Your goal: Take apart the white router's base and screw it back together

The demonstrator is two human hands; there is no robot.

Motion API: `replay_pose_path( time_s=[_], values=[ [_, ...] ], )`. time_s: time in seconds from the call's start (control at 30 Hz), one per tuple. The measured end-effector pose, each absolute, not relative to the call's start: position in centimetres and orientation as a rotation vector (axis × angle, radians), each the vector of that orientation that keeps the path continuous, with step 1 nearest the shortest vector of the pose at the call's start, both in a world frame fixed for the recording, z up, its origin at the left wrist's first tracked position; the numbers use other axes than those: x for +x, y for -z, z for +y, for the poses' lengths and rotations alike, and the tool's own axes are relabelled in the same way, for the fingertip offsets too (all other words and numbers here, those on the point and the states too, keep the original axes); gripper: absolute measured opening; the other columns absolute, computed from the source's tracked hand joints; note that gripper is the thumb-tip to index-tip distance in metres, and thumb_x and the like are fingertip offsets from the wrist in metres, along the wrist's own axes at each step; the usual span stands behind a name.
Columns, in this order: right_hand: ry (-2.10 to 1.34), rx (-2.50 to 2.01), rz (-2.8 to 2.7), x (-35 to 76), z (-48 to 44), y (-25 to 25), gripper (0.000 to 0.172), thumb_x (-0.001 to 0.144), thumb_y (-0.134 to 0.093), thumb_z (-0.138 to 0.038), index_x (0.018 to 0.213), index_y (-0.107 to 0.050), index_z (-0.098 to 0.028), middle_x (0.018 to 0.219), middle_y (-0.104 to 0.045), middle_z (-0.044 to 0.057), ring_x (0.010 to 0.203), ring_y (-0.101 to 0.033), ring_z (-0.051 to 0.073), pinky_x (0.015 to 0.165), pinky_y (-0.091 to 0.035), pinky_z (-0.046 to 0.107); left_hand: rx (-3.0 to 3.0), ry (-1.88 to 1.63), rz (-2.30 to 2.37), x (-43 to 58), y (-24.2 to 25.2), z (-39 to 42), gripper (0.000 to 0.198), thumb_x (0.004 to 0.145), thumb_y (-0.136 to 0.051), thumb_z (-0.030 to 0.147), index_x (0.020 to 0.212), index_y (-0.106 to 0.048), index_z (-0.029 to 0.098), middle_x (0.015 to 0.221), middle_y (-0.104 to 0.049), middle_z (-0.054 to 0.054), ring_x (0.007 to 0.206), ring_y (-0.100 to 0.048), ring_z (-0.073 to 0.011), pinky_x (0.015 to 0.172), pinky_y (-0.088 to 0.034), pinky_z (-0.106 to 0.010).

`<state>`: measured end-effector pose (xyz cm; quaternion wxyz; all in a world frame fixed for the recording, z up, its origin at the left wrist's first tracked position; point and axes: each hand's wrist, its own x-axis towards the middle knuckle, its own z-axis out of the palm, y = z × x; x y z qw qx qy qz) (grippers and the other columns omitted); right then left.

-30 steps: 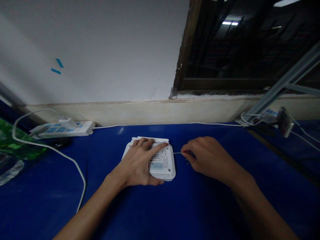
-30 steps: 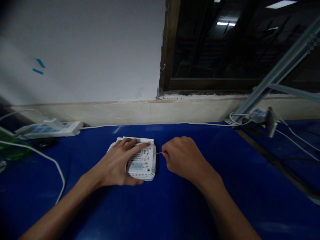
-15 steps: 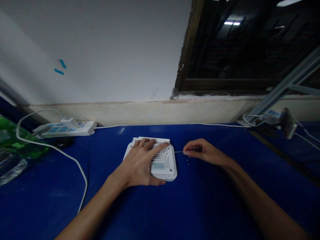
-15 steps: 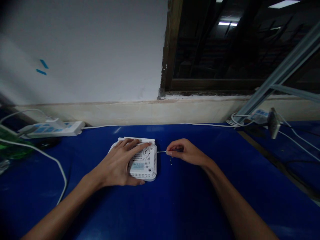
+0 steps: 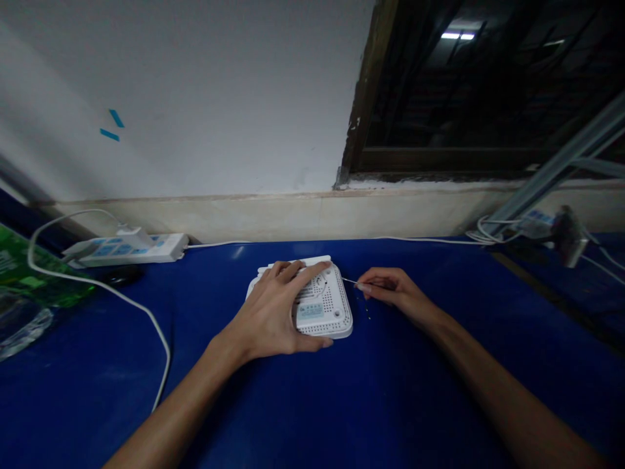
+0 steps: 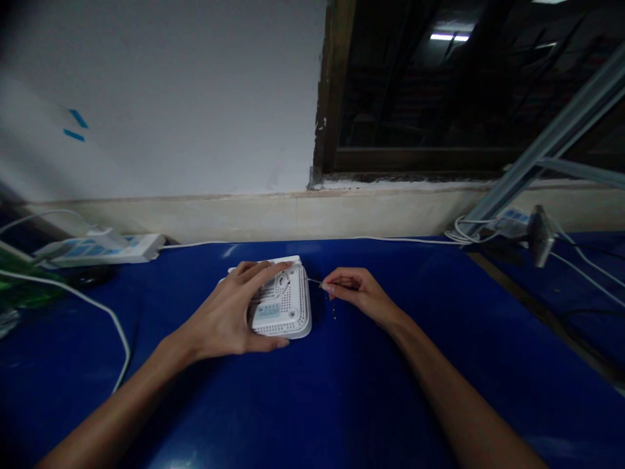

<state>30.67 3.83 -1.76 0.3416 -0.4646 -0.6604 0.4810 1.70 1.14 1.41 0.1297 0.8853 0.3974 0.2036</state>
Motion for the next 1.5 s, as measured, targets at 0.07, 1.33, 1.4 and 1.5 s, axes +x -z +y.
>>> replay_pose_path(
  time_s=[0.07, 1.33, 1.4, 1.5],
  values=[
    [-1.267, -1.235, -1.695, 30.5, 3.8, 1.7, 0.029, 0.081, -0.075, -0.047, 0.089, -0.075, -0.019, 0.070, -0.066, 0.000, 0.058, -0.052, 0.011, 0.054, -0.035, 0.026, 2.569, -0.601, 1.148, 1.8, -1.5, 1.2, 0.114, 0.064, -0.083, 0.059, 0.159, -0.026, 0.034, 0.153, -0.048, -0.011, 0.135, -0.044, -0.0386, 0.113, -0.033, -0.058],
    [-0.967, -1.292, -2.226, 28.7, 0.4, -3.2, 0.017, 0.090, -0.071, -0.040, 0.100, -0.083, -0.032, 0.097, -0.082, 0.001, 0.086, -0.077, 0.023, 0.073, -0.059, 0.031, 2.556, -0.287, 1.576, -1.2, -0.6, -1.4, 0.117, 0.060, -0.058, 0.097, 0.157, -0.040, 0.033, 0.152, -0.043, -0.020, 0.125, -0.048, -0.0525, 0.102, -0.038, -0.071],
    [-0.930, -1.253, -2.310, 27.9, -0.1, -3.7, 0.016, 0.091, -0.070, -0.038, 0.099, -0.083, -0.033, 0.094, -0.082, 0.000, 0.082, -0.076, 0.021, 0.068, -0.057, 0.028, 2.574, -0.317, 1.580, -1.0, -0.4, -1.2, 0.116, 0.062, -0.056, 0.097, 0.157, -0.040, 0.033, 0.152, -0.043, -0.020, 0.124, -0.049, -0.0520, 0.101, -0.040, -0.070],
    [-0.854, -1.205, -2.426, 26.9, -0.4, -4.2, 0.016, 0.093, -0.068, -0.034, 0.101, -0.082, -0.033, 0.094, -0.082, -0.002, 0.080, -0.075, 0.018, 0.067, -0.053, 0.027, 2.583, -0.369, 1.602, -0.7, -0.1, -1.1, 0.114, 0.064, -0.052, 0.098, 0.157, -0.040, 0.032, 0.150, -0.045, -0.019, 0.121, -0.050, -0.0504, 0.099, -0.041, -0.069]
  ],
)
